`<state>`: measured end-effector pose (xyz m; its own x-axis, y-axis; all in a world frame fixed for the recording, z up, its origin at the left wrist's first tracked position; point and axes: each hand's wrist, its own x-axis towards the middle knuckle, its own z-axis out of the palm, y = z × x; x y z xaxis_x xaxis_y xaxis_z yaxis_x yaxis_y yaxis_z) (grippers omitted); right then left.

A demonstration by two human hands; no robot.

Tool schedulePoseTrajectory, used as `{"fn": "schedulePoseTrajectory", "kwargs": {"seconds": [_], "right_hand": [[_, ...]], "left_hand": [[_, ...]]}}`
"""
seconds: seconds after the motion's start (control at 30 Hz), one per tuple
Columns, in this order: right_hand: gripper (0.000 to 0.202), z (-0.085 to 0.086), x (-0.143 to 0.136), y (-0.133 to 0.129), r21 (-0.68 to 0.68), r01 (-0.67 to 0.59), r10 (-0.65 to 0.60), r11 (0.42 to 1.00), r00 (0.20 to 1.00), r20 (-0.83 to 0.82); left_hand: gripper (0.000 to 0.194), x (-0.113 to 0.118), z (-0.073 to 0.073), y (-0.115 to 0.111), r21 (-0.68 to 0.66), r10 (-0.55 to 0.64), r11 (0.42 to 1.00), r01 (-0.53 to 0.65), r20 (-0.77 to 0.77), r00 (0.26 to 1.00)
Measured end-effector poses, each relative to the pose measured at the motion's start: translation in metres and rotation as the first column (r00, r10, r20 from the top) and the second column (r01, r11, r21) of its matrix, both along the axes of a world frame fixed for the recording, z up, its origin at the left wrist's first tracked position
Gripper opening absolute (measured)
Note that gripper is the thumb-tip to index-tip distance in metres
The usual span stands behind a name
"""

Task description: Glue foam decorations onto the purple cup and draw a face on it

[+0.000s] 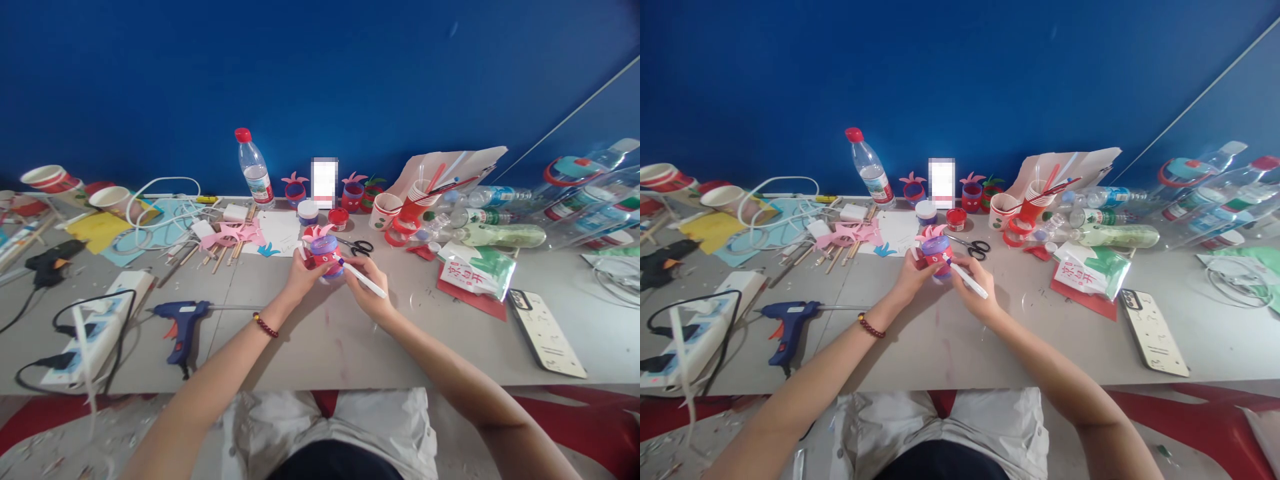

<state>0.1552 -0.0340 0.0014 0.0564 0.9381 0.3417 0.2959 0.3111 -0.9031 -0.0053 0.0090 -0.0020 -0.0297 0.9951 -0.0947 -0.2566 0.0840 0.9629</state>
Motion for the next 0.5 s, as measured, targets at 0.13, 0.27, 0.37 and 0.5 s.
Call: {"fn": "schedulePoseTrajectory", "kwargs": {"seconds": [0.13, 0.27, 0.37, 0.5], "right_hand": [[0.019, -0.0031, 0.002, 0.0006, 0.014, -0.013, 0.014, 1.0, 0.999, -0.052], [0.021, -0.0084, 0.0055, 0.0022, 0.061, 0.064, -0.057, 0.996, 0.993, -0.105], [0.021, -0.0095, 0.0062, 0.0035, 0.065, 0.082, -0.072, 0.995, 0.986, -0.148], [0.022, -0.0092, 0.0051, 0.0039, 0.061, 0.058, -0.047, 0.996, 0.984, -0.169]], "left_hand": [[0.06, 0.0002, 0.0018, -0.0003, 0.006, -0.017, 1.0, 0.017, 0.048, 0.999], [0.055, -0.001, 0.0033, 0.0002, 0.044, -0.125, 0.992, 0.119, 0.168, 0.978], [0.056, -0.0031, 0.0026, 0.0009, 0.002, -0.136, 0.99, 0.139, 0.223, 0.965], [0.055, -0.0046, 0.0024, 0.0006, -0.01, -0.145, 0.988, 0.152, 0.251, 0.957]]}}
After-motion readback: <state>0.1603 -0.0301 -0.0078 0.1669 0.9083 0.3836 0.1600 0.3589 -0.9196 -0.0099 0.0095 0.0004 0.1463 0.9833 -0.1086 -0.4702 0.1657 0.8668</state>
